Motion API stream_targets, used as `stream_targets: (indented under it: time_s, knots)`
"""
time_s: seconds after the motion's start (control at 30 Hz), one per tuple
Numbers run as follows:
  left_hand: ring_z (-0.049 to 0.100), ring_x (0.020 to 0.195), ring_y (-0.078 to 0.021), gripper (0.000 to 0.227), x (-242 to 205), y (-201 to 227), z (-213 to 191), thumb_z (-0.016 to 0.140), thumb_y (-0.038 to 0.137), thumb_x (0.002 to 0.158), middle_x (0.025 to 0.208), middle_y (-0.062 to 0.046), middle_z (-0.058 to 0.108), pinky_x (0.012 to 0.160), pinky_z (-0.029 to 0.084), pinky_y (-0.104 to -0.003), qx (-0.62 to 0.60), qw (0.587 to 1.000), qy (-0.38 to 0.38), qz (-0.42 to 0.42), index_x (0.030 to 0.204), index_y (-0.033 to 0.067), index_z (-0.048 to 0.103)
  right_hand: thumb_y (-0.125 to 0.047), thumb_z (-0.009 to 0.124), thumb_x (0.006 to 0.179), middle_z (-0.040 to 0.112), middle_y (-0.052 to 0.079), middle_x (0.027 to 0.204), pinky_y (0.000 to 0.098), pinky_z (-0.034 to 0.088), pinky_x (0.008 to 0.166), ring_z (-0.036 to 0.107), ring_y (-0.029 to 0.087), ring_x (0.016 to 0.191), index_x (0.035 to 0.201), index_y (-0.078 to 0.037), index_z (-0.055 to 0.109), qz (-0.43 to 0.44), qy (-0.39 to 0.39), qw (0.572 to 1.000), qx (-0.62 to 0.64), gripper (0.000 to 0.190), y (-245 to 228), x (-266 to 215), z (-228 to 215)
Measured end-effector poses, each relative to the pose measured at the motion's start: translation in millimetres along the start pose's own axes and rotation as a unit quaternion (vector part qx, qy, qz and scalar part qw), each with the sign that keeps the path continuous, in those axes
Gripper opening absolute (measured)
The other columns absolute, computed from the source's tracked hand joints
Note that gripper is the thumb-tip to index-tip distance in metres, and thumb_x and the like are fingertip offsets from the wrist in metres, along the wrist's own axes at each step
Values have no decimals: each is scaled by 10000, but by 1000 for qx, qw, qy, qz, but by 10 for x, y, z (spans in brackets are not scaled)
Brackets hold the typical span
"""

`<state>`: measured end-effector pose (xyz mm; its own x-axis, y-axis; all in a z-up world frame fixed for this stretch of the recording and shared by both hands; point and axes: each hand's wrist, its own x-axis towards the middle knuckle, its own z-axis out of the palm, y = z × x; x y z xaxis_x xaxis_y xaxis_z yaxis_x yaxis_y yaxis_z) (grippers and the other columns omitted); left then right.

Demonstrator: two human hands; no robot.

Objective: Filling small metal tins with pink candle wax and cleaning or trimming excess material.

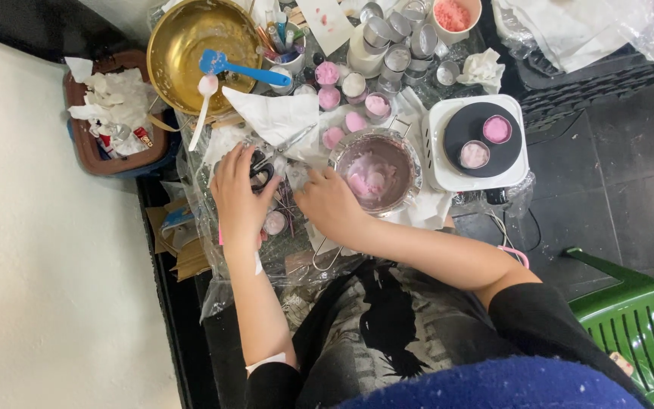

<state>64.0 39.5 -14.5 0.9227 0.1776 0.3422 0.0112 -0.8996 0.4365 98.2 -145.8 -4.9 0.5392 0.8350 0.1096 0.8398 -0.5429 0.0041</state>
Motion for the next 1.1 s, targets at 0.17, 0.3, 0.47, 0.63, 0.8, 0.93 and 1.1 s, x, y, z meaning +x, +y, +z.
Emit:
stream_targets:
  time_s: [0.17,0.3,0.47,0.63,0.8,0.93,1.1]
  knots:
    - [528,1324,-290,466,-323,172,-339,824,261,875,1366,-62,608,1107,356,-474,-38,996,-28,-74,1296,149,661,-192,676,802,702,6,715,367,396,850,653,194,903,789,-161,735,1,-71,997,-38,68,-40,108,240]
    - [518,1281,-249,259,-535,351,-389,848,265,812,1275,4,622,1143,307,-487,1,995,-60,-82,1048,184,780,-188,667,799,697,-2,718,371,378,902,649,190,910,785,-157,763,2,-122,989,-79,102,-50,157,221]
    - [442,1298,-326,269,-541,525,-244,865,261,701,1309,-68,586,1096,245,-568,44,994,-85,-57,930,137,800,-213,660,781,700,50,857,441,373,1005,619,237,1026,825,-111,756,29,-30,995,-95,147,-12,182,49]
    - [439,1287,-329,243,-506,501,-115,868,276,719,1289,-89,582,1110,235,-597,67,993,-87,-49,896,126,798,-185,664,822,654,88,964,548,327,1124,567,290,1145,890,-83,723,62,50,994,-81,136,134,89,-246]
    - [471,1212,-313,150,-486,499,13,762,135,734,1204,-108,578,1105,266,-565,88,992,-87,-26,867,65,773,-164,692,820,671,78,1031,547,340,1113,565,287,1172,940,-100,700,87,136,987,-20,137,352,-111,-581]
    - [478,1172,-317,191,-451,546,19,737,114,683,1164,-111,580,1065,269,-569,111,991,-80,-13,857,41,766,-186,728,882,676,43,1034,543,351,1090,569,272,1164,943,-104,691,117,172,976,61,108,475,-335,-773]
    - [492,1079,-289,108,-423,656,-27,740,113,721,1028,-73,568,1007,311,-539,161,982,-100,-21,810,56,763,-166,784,865,693,1,981,488,378,1048,613,228,1108,959,-136,694,158,191,960,129,133,606,-626,-937]
